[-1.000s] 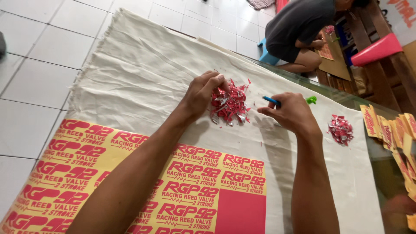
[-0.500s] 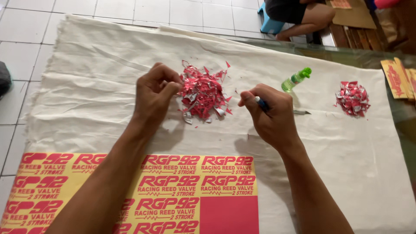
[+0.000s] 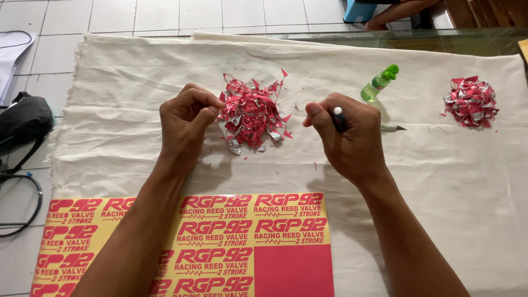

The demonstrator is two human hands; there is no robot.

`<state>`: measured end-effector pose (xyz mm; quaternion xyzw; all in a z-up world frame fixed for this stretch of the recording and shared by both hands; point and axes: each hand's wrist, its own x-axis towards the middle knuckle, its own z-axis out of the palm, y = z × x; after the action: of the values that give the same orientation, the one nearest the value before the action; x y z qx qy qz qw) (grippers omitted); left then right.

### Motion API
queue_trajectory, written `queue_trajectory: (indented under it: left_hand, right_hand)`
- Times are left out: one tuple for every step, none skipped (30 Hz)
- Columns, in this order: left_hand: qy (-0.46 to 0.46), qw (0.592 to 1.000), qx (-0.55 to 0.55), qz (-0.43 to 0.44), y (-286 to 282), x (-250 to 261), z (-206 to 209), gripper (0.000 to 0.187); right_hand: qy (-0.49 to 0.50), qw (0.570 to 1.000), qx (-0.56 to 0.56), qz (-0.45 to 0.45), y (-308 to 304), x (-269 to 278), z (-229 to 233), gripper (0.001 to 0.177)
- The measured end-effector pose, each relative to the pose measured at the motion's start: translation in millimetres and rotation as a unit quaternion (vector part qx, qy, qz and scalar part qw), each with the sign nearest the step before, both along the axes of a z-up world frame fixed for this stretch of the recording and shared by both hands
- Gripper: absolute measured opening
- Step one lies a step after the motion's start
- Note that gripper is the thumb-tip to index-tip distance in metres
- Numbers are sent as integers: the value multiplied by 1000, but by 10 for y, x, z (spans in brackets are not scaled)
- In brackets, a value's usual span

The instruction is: The person uses a craft knife to cut out individual logos from a sheet of red and yellow stickers. They carefully trace the outlines of the text and shapes, then peel away the excess material and place the cut pieces into a pile.

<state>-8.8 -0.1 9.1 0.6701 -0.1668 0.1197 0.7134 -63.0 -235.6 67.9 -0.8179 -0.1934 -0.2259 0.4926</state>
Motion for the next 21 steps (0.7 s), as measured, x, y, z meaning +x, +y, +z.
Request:
queue_trajectory:
  left_hand:
    - [0,1000,1,1,-4,-3,0,6]
    - [0,1000,-1,-5,-5,-5,0,6]
    - [-1,1000,-4,-10,-5,-6,0,6]
    - [-2,1000,-3,-9,-5,0,1,6]
    - [-6,1000,0,-13,-4,1,-1,4]
    - [-10,1000,3,-17,-2,3,-4,3]
    - [-9,1000,3,-16,8,20,-32,3]
    - [-19,1000,4,-19,18,38,-59,2]
    - [-29,999,4,-22,32,55,-85,4]
    - [-29,999,5,-20,35,63,-93,4]
    - [-33,999,5,-22,38,68,-103,5]
    - [-36,999,4,-23,39,74,-113,6]
    - [-36,999,5,-22,45,72,-110,6]
    - [-32,999,10,-24,49,70,-107,5]
    - [-28,999,15,-27,46,70,-104,5]
    - [-28,999,15,-26,49,66,-99,5]
    - [-27,999,21,-30,48,67,-92,3]
    - [-26,999,26,-33,45,69,-85,2]
    - [-26,999,27,-34,42,65,-83,2]
    - [-24,999,27,-32,39,62,-82,2]
    - [-22,999,28,-31,35,57,-82,3]
  right_hand:
    - [0,1000,1,1,-2,-2,-4,28]
    - [-1,1000,-2,-2,0,-4,-8,28]
    - [-2,1000,-5,-4,1,-2,-10,28]
    - [-2,1000,-4,-3,2,2,-16,28]
    - [-5,1000,-6,-2,4,4,-21,29]
    - [-7,1000,-8,-1,6,7,-28,29]
    - [-6,1000,-8,0,6,8,-34,29]
    - [-9,1000,-16,-1,6,9,-40,29]
    - [-13,1000,-24,-2,8,14,-44,29]
    - [-13,1000,-24,0,8,15,-52,29]
    - [-15,999,-32,-4,8,14,-62,28]
    - [-17,999,-40,-8,6,13,-71,28]
    - [-17,999,-39,-7,11,13,-68,28]
    - [-16,999,-42,-8,14,12,-64,29]
    - [-16,999,-46,-10,11,10,-59,30]
    - [-15,999,-46,-9,16,9,-55,30]
    - [-14,999,-45,-8,18,9,-50,30]
    - [-12,999,-43,-6,17,10,-44,30]
    - [-12,999,-43,-7,19,11,-52,30]
    - [-22,999,-48,-10,19,13,-61,30]
    - [-31,998,-53,-14,19,12,-72,30]
